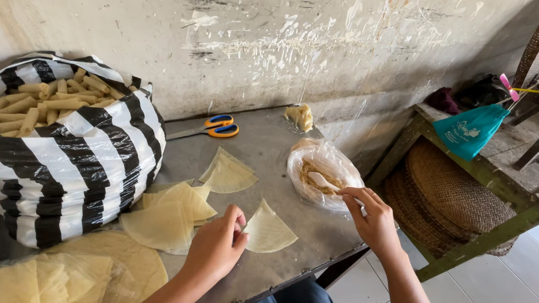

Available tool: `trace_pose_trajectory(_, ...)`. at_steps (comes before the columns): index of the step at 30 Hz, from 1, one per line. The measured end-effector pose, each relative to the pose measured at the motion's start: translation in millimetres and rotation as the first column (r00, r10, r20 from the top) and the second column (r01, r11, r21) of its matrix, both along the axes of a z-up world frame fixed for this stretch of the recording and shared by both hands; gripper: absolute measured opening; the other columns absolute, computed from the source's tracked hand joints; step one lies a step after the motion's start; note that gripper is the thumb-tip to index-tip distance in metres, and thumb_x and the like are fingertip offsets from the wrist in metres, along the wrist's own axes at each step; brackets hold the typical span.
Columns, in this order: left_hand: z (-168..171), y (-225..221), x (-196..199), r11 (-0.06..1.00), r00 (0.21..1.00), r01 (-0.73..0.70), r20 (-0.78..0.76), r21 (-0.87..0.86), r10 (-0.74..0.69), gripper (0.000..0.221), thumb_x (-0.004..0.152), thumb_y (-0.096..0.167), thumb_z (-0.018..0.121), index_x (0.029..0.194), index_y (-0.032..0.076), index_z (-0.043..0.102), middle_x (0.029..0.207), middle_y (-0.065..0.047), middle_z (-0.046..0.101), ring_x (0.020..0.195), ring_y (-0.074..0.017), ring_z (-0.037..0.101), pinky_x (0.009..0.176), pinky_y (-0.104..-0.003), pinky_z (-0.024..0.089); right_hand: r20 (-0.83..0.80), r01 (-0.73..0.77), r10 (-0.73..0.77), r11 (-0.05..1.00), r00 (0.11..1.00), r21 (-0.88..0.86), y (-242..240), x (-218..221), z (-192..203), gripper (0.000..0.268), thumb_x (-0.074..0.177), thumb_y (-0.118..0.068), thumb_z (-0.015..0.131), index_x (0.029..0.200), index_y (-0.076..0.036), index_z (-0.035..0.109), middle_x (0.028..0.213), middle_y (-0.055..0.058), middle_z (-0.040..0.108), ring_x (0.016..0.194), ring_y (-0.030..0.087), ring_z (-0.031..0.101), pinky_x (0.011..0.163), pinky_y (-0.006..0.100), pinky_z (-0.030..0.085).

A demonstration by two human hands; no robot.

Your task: The person places a small amount of filling onto a spring roll wrapper using a spoon, and then folds the wrapper over the filling by hand.

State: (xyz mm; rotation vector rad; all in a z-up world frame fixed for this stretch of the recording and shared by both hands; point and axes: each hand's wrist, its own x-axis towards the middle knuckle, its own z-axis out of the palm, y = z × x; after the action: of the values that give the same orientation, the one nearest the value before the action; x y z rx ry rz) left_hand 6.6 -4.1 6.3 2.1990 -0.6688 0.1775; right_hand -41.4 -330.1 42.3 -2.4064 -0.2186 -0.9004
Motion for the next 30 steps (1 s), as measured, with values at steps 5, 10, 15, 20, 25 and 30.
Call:
trace_pose_trajectory(5, -1.8, 1.6, 1.9, 1.000, 0.999, -0.029, 0.019, 0.010, 0.029, 0.029, 0.082, 0.014, 0.074, 0.099, 0.011, 0.051, 0.071, -0.005, 0.067, 0.068, -0.0280, 0.068, 0.064, -0.043, 0.050, -0.128, 0.107, -0.057, 0.899, 0.990, 0.425, -12.9, 3.7, -21.4, 0.020, 0.101, -0.014, 0.062, 0.109, -0.001, 0.074, 0.090, 0.009, 0.078, 0.082, 0.013, 0.072, 0.070, 0.028, 0.058)
trace_pose_trajectory(10, -0.6, 2.6, 1.7, 0.999, 1.000, -0.018, -0.011, 0.030, 0.018, 0.027, 0.083, 0.014, 0.073, 0.100, 0.011, 0.052, 0.070, -0.004, 0.067, 0.069, -0.0280, 0.068, 0.065, -0.044, 0.050, -0.100, 0.038, 0.023, 0.822, 0.995, 0.568, -22.0, 9.6, -37.6, 0.024, 0.104, -0.013, 0.059, 0.110, 0.006, 0.072, 0.090, 0.014, 0.075, 0.081, 0.015, 0.070, 0.071, 0.029, 0.058)
trace_pose_trajectory(15, 1.2, 2.4, 1.4, 0.998, 1.000, -0.009, -0.008, 0.064, 0.010, 0.027, 0.083, 0.014, 0.073, 0.100, 0.011, 0.052, 0.068, -0.004, 0.067, 0.067, -0.0270, 0.068, 0.066, -0.042, 0.050, -0.098, 0.017, 0.066, 0.738, 0.993, 0.675, -23.4, 16.6, -40.0, 0.028, 0.105, -0.016, 0.056, 0.111, 0.008, 0.069, 0.091, 0.015, 0.075, 0.080, 0.017, 0.072, 0.074, 0.032, 0.062)
trace_pose_trajectory(20, 0.8, 3.5, 3.0, 0.997, 0.999, -0.033, 0.007, 0.076, 0.033, 0.028, 0.084, 0.015, 0.073, 0.102, 0.011, 0.051, 0.068, -0.003, 0.068, 0.067, -0.0262, 0.068, 0.067, -0.041, 0.050, -0.059, 0.013, 0.042, 0.694, 0.997, 0.720, -26.3, 15.9, -35.4, 0.031, 0.108, -0.018, 0.054, 0.112, 0.009, 0.069, 0.091, 0.016, 0.074, 0.081, 0.018, 0.071, 0.076, 0.032, 0.062)
trace_pose_trajectory(25, -0.6, 3.9, 4.2, 0.994, 0.999, -0.034, 0.042, 0.105, 0.030, 0.028, 0.085, 0.015, 0.072, 0.103, 0.011, 0.051, 0.067, -0.002, 0.066, 0.068, -0.0242, 0.067, 0.072, -0.041, 0.049, -0.047, 0.051, -0.026, 0.724, 0.999, 0.688, -30.8, 7.0, -34.8, 0.031, 0.108, -0.018, 0.053, 0.114, 0.008, 0.069, 0.093, 0.015, 0.074, 0.084, 0.018, 0.071, 0.078, 0.031, 0.061)
trace_pose_trajectory(30, -1.3, 2.4, 1.5, 0.992, 0.999, -0.011, 0.042, 0.123, 0.006, 0.028, 0.085, 0.016, 0.072, 0.104, 0.011, 0.052, 0.068, -0.002, 0.065, 0.073, -0.0236, 0.066, 0.079, -0.042, 0.047, -0.047, 0.043, -0.017, 0.767, 0.999, 0.640, -29.8, 4.4, -35.7, 0.030, 0.107, -0.017, 0.054, 0.112, 0.009, 0.069, 0.091, 0.016, 0.073, 0.083, 0.019, 0.071, 0.077, 0.033, 0.061)
